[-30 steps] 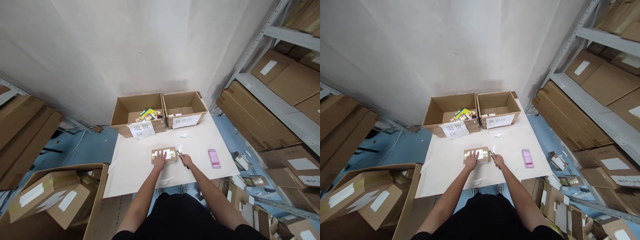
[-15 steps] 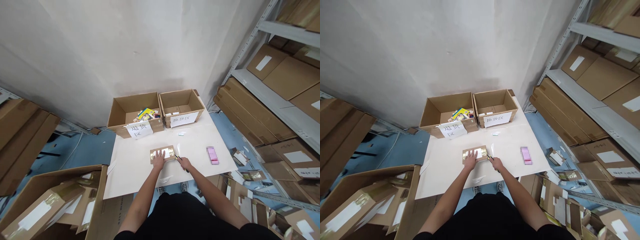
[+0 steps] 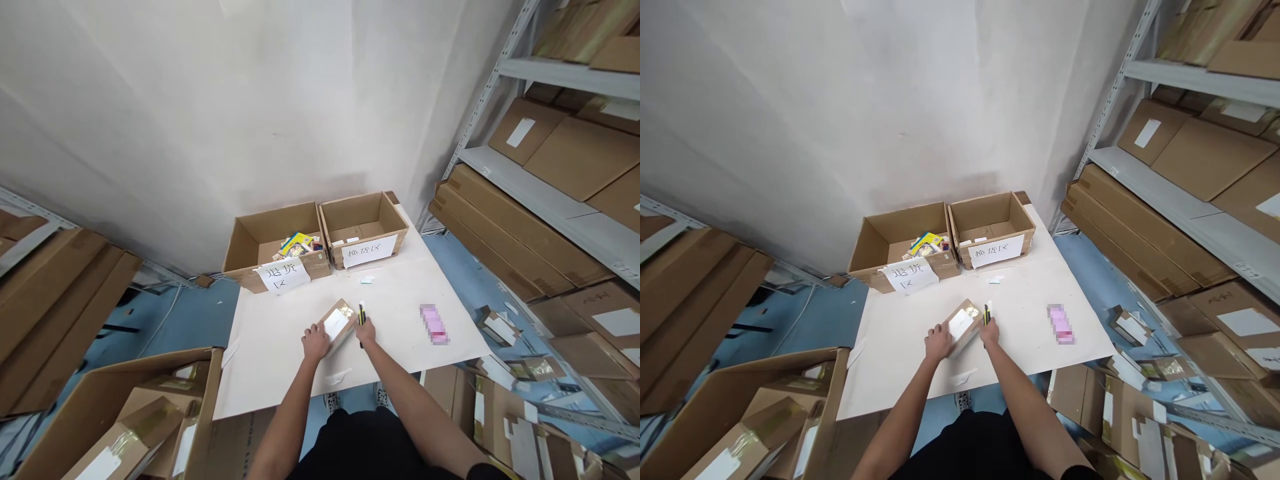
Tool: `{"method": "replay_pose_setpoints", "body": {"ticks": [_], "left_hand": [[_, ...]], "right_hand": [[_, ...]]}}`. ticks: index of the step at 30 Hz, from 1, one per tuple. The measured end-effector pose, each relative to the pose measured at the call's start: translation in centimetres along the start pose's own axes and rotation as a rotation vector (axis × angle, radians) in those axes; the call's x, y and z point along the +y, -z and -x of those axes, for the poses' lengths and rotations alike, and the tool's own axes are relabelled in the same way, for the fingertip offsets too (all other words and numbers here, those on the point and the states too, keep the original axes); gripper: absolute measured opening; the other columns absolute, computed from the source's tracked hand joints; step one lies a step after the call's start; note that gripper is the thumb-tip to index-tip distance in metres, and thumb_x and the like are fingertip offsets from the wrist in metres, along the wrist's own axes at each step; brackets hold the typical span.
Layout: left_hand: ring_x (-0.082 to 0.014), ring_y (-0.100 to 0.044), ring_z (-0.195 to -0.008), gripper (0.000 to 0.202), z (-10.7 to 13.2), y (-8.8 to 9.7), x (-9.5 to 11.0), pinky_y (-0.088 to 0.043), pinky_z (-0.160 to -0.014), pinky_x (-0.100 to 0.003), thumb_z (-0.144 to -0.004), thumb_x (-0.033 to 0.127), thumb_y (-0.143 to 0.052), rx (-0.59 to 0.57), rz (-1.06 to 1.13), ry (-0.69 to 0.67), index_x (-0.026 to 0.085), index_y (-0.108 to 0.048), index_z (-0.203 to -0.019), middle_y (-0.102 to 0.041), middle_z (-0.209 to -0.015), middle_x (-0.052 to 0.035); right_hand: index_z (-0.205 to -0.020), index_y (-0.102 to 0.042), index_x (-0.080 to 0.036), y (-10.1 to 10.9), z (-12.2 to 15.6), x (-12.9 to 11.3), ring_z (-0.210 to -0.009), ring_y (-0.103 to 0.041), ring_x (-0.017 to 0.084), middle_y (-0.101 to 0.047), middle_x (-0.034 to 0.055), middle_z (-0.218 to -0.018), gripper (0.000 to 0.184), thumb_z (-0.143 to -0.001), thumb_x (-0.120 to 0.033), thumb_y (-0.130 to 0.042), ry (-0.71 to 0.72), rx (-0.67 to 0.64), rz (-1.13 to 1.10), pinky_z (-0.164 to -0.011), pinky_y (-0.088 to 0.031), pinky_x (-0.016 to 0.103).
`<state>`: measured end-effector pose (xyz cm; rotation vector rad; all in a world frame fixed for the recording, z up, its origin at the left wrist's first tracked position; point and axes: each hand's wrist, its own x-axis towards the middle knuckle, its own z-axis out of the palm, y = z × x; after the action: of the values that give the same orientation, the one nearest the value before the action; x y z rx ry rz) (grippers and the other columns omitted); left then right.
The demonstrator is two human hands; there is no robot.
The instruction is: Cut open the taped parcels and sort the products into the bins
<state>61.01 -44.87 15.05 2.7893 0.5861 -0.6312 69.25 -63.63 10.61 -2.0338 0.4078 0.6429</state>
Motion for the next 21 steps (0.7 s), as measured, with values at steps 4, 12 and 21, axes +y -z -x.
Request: {"method": "replay_pose_setpoints", "body": {"ticks": [4,12,21], "left_hand": [[-0.0326,-0.044,-0.145,0.061,2.3,-1.9,2.7,-0.046,-0.109,-0.046,-0.101,0.039,-0.036,-0.056,0.033,-0.191,0.028,-0.038,-0.161,-0.036,-0.169,-0.0111],[-0.035,-0.027,-0.158,0.06,0.3,-2.4,-1.9,-0.037,-0.12,-0.053,-0.104,0.041,-0.029,-0.077,0.168,-0.05,0.018,-0.042,-0.158,-0.025,-0.174,-0.0127],[-0.0217,-0.018,-0.162,0.07,-1.0,-4.4,-5.9,-0.025,-0.129,-0.036,-0.105,0.045,-0.028,-0.095,0.466,0.026,0.011,-0.023,-0.165,-0.018,-0.175,-0.0141]], "right_hand": [[-0.108,-0.059,-0.019,2.5,-2.4,-1.6,-0.103,-0.074,0.032,-0.075,0.0188,-0.11,0.033,-0.099,-0.049,-0.05,-0.058,0.045,-0.047,-0.077,-0.055,0.035],[-0.1,-0.054,-0.024,1.9,-0.6,-0.8,-0.09,-0.076,0.027,-0.078,0.0114,-0.097,0.044,-0.096,-0.067,-0.052,0.057,-0.118,-0.377,-0.073,-0.057,0.033],[-0.092,-0.06,-0.021,-4.6,2.7,1.3,-0.093,-0.073,0.023,-0.075,0.0098,-0.097,0.043,-0.093,-0.064,-0.054,-0.053,-0.141,-0.388,-0.078,-0.056,0.027]]}}
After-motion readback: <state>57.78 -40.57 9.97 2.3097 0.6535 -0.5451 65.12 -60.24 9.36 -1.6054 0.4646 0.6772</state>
